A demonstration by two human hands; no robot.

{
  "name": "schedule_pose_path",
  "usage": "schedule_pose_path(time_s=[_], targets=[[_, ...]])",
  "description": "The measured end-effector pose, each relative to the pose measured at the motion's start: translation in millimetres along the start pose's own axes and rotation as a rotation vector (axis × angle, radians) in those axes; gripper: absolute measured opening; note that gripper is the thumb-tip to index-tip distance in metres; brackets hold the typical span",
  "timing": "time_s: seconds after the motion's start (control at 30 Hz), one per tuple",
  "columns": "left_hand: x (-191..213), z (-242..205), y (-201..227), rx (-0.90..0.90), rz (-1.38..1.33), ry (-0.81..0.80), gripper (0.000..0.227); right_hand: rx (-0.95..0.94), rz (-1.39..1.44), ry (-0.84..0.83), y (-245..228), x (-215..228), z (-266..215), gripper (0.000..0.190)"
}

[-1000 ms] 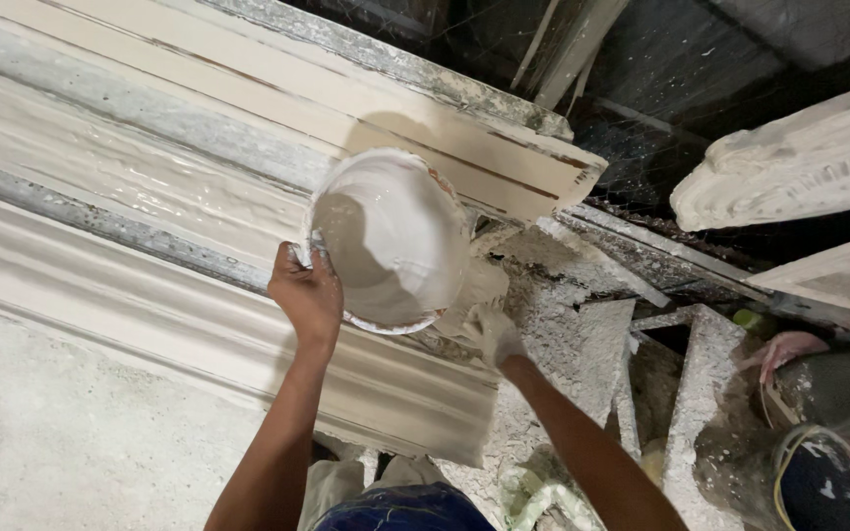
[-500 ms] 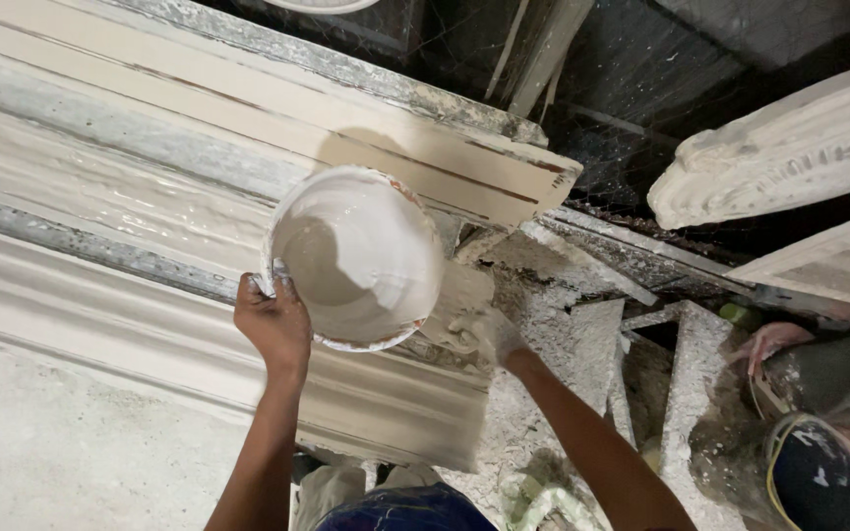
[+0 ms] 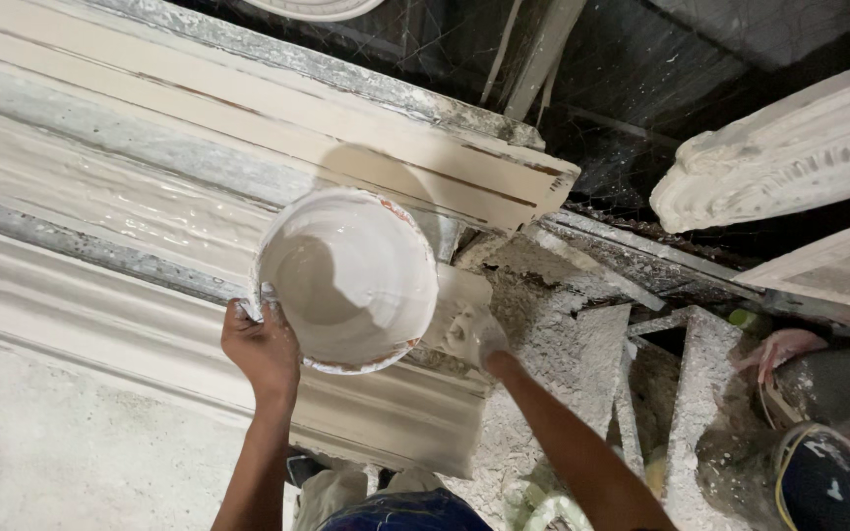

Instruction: The person scoops white plaster from a bucket and spreads it by hand onto long white decorative molding pieces laid on a workbench. The person repeatedly applies and smooths the plaster along the grooves of the moldings.

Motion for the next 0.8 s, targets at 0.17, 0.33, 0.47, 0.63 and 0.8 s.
schedule_pose_path(time_s=[0.17,0.33,0.47,0.63,0.8], targets=[[4.2,-4.5,-1.8,0.085,0.031,0.02,0.019,0.086,-0.388,-0.079,-11.9,-13.9,-16.6,0.022],[3.1,-5.4,6.5,0.041,0.013,0.015,0.017,0.078,-0.334,-0.016,-15.6,-4.8,-29.9,0.031],[6.5,-5.2,4.7,0.065,0.027,0.03,0.017,0.074,-0.308,-0.042,-19.1,4.1,-36.4,0.027],[14.0,-5.7,1.1,0.087,0.003,0.047,0.017,0.104,-0.276,-0.038,-21.6,10.2,-38.9,0.031],[22.1,-3.0,3.5,0.069,0.105,0.057,0.021,0.091,-0.093,0.103,-17.3,13.9,-43.4,0.027]])
Point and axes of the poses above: each hand's wrist, its own z-axis towards the middle knuckle, its own x-axis out of the back of the hand, y = z × x, the point moved 10 cm from there along z, towards the middle knuckle, and after that the axes turned 11 degrees about -x, right-handed, at the moved point
